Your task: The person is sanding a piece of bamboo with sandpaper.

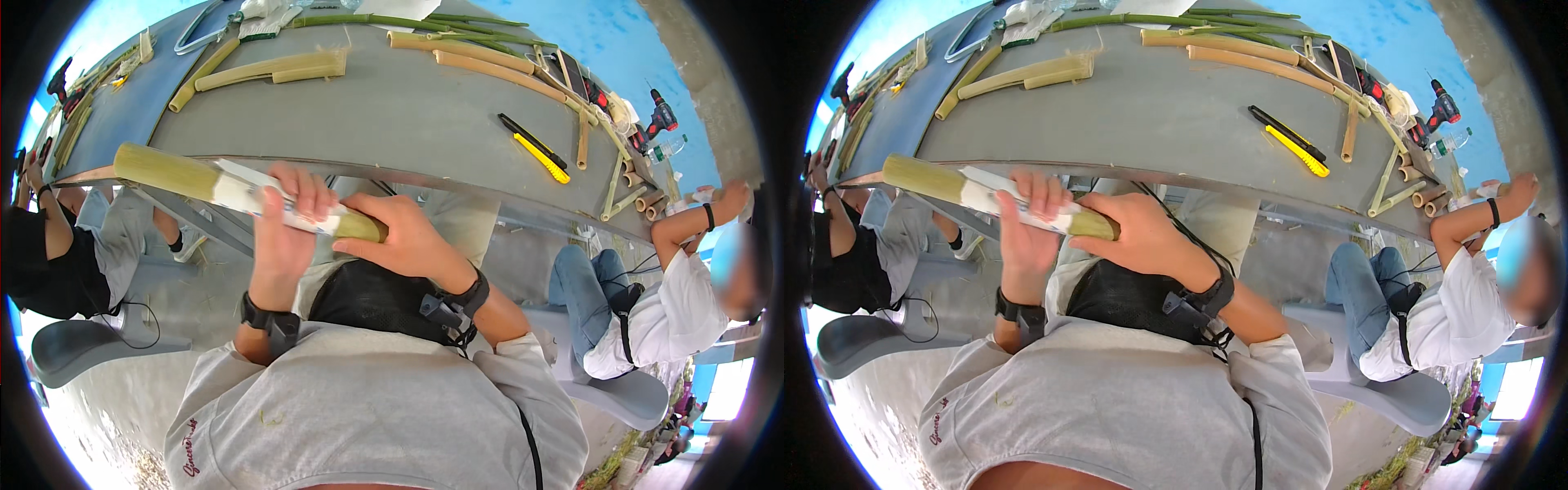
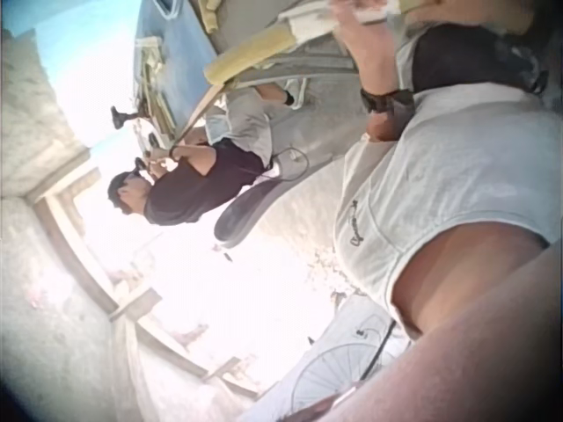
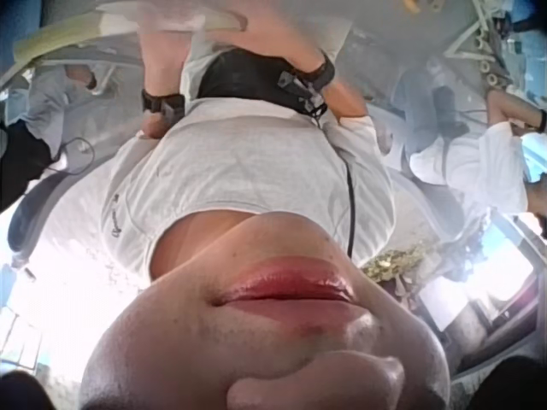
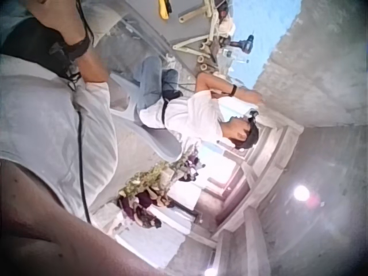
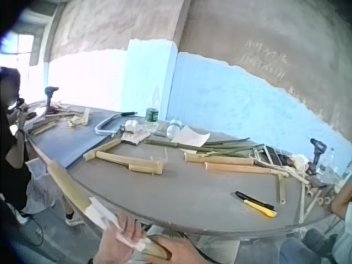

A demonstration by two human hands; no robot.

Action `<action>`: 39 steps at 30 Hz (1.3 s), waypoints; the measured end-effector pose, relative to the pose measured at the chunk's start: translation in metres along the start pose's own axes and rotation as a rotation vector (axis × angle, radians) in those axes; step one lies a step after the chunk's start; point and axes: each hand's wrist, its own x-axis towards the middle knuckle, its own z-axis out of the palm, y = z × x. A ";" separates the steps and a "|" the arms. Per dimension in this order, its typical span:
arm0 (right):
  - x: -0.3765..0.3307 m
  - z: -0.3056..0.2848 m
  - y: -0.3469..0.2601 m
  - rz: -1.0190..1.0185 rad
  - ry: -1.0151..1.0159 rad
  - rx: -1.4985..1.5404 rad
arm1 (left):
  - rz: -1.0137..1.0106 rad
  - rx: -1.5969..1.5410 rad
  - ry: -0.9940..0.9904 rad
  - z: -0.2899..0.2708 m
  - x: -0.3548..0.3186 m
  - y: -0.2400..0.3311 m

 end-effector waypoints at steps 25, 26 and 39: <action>-0.007 -0.013 0.004 0.077 -0.087 0.086 | 0.067 -0.209 -0.035 -0.031 0.008 0.026; -0.004 -0.006 0.003 0.031 -0.075 0.091 | -0.029 -0.076 -0.108 -0.027 0.007 0.018; -0.007 -0.010 0.002 0.033 -0.068 0.142 | 0.055 -0.192 0.060 -0.033 0.014 0.030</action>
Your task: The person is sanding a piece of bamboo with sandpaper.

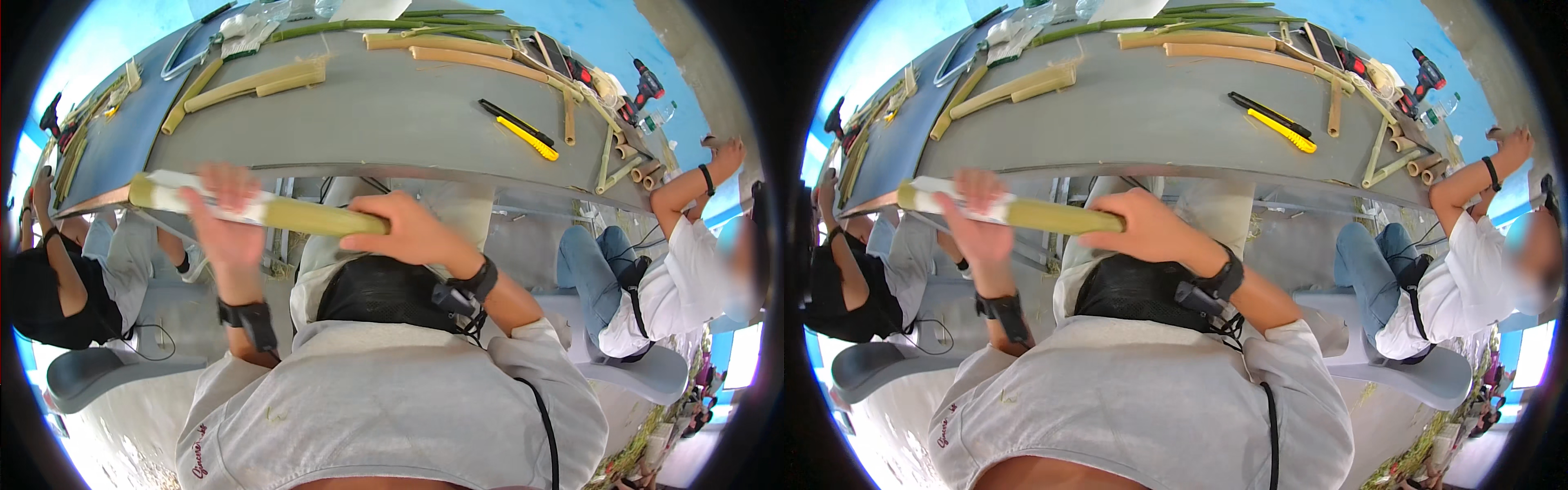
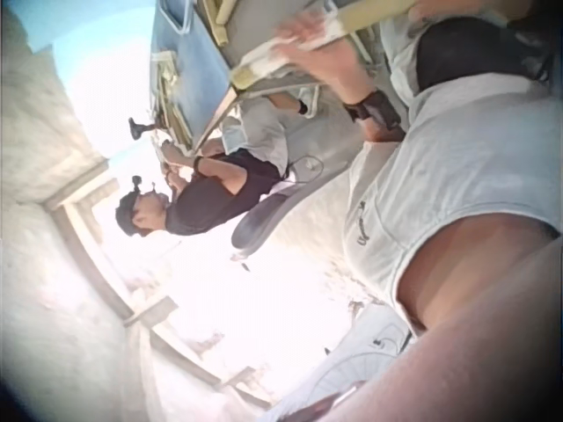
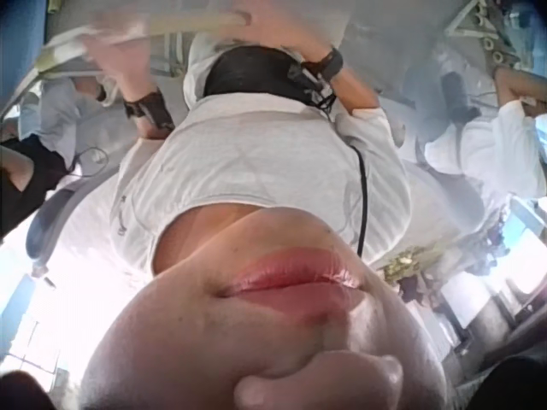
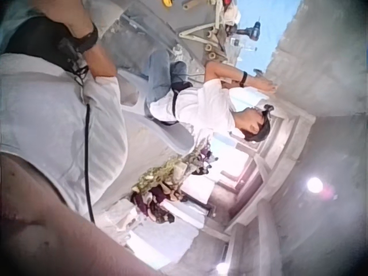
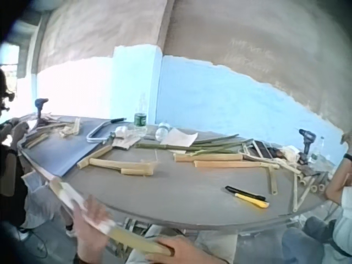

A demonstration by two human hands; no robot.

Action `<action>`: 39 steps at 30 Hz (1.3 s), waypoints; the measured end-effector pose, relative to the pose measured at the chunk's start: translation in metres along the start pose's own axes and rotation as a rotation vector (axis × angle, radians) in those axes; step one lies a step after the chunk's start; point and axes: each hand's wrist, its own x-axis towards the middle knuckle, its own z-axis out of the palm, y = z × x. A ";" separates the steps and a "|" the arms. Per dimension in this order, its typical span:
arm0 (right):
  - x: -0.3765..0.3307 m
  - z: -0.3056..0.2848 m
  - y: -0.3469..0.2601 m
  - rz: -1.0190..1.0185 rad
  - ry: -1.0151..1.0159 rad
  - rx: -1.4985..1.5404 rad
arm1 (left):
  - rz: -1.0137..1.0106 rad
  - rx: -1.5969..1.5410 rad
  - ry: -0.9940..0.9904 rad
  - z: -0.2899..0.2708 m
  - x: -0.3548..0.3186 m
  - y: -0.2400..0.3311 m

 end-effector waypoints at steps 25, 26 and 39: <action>-0.003 -0.015 0.002 0.075 -0.035 -0.096 | 0.143 -0.014 -0.069 -0.002 0.003 0.019; -0.001 -0.013 0.001 0.173 -0.067 -0.136 | 0.117 -0.010 -0.069 -0.003 0.002 0.016; 0.009 -0.010 -0.006 0.061 -0.087 -0.104 | 0.130 0.004 -0.068 -0.008 -0.001 0.011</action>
